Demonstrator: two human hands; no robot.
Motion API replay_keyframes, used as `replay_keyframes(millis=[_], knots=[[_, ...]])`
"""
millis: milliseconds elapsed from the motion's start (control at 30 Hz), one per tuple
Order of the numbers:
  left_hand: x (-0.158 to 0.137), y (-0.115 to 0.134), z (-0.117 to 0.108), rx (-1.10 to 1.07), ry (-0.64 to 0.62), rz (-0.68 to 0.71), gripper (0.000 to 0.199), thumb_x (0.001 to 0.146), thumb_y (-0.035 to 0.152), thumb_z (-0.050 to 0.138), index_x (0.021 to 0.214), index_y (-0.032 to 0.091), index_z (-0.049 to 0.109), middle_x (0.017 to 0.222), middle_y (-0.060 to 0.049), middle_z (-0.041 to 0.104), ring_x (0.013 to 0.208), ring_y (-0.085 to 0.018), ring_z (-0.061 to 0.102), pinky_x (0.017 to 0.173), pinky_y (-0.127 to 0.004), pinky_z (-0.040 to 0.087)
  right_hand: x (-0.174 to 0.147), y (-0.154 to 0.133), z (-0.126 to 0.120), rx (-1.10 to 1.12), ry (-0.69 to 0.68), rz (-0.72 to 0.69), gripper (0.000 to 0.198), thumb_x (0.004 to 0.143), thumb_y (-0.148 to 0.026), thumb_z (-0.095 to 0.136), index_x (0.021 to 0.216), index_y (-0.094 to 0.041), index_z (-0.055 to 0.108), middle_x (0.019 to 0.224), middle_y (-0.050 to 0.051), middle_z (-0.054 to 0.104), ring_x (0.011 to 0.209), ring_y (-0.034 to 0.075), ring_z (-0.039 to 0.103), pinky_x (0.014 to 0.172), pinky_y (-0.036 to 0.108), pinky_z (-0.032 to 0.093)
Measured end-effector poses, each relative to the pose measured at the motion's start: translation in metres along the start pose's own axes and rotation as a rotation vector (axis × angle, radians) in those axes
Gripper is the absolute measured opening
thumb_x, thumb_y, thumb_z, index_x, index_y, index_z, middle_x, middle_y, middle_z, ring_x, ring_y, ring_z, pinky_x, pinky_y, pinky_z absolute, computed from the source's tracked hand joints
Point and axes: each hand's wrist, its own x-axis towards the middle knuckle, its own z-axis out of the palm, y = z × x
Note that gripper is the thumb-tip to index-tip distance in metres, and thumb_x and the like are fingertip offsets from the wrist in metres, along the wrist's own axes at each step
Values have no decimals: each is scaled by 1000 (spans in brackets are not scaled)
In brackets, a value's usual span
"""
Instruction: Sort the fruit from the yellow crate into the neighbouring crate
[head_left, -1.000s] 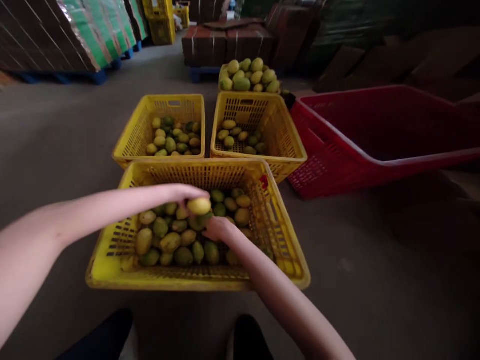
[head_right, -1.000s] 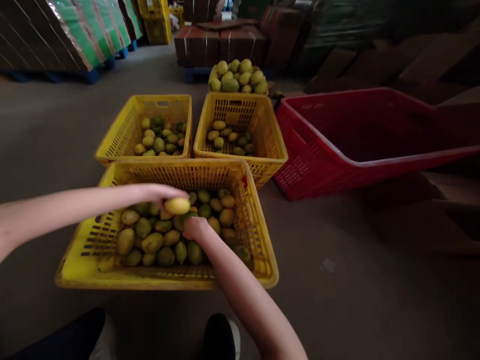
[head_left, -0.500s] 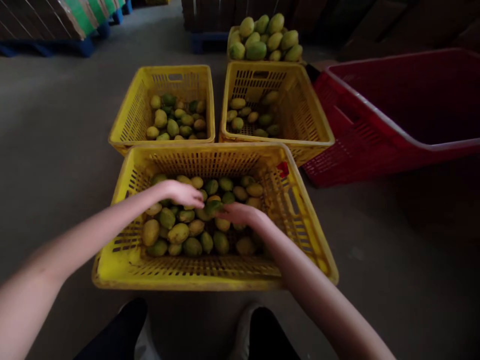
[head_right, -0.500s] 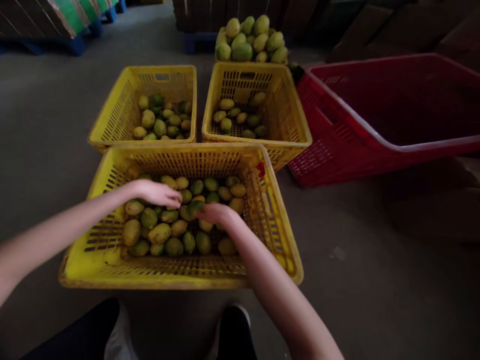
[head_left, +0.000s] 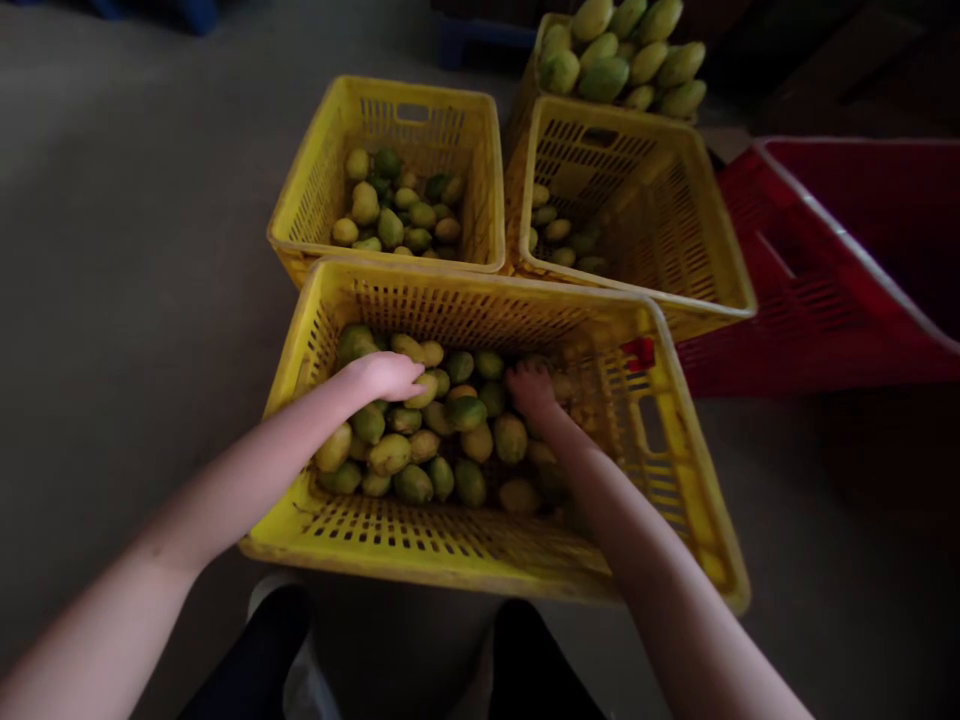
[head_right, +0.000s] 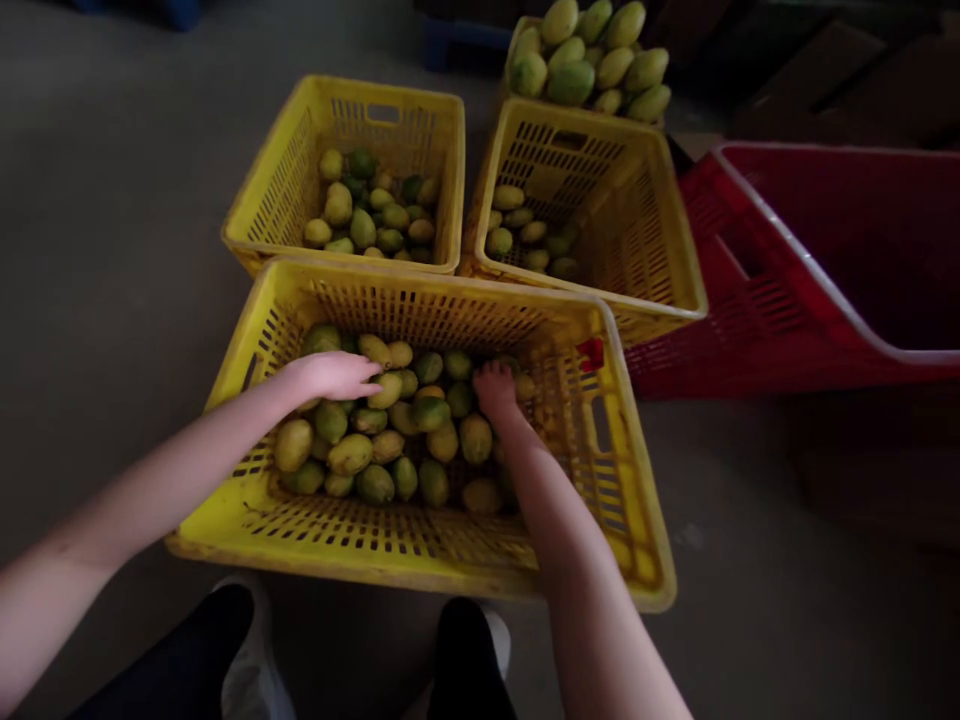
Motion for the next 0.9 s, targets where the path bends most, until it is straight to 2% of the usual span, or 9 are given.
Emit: replay_keyframes(millis=[133,300,467,633,767,900], knots=[[1,-6,-4,-19,-56,-82,43,99,38,48,129,12,64,134,-18,65,119,-31,63,98,-35,47,0,1,8,-18,40,9,45,81,-2,48,123,1,63,123,31,62,117,38,53,95,46,38],[-1,-4,-7,-65,-50,-26,42,98,33,49,134,14,61,136,-17,64,118,-30,64,99,-36,48,-13,6,7,-29,77,-22,37,88,-11,47,118,-4,67,118,26,64,114,35,54,97,45,38],[-1,-6,-5,-71,-45,-43,41,98,34,49,131,12,62,136,-20,63,118,-32,62,100,-40,48,-10,3,11,-66,104,-6,48,86,-8,47,132,-5,58,131,26,58,120,36,49,98,47,37],[-1,-8,-2,-71,-28,-56,39,98,34,49,127,11,63,135,-18,63,115,-28,62,98,-36,47,-6,2,18,-76,104,32,47,84,-3,46,127,-6,63,136,27,55,120,36,51,98,48,37],[0,-10,-1,-93,-5,-62,36,96,35,53,122,14,65,126,-15,68,112,-28,64,96,-35,48,-13,5,12,-39,129,27,48,81,-6,51,127,-6,63,131,26,60,121,37,51,101,49,35],[1,-11,-2,-86,-8,-53,35,95,35,53,124,18,66,124,-14,70,113,-29,64,96,-37,49,-18,17,-3,15,159,34,59,75,-13,64,133,-4,58,124,25,65,121,38,52,104,47,36]])
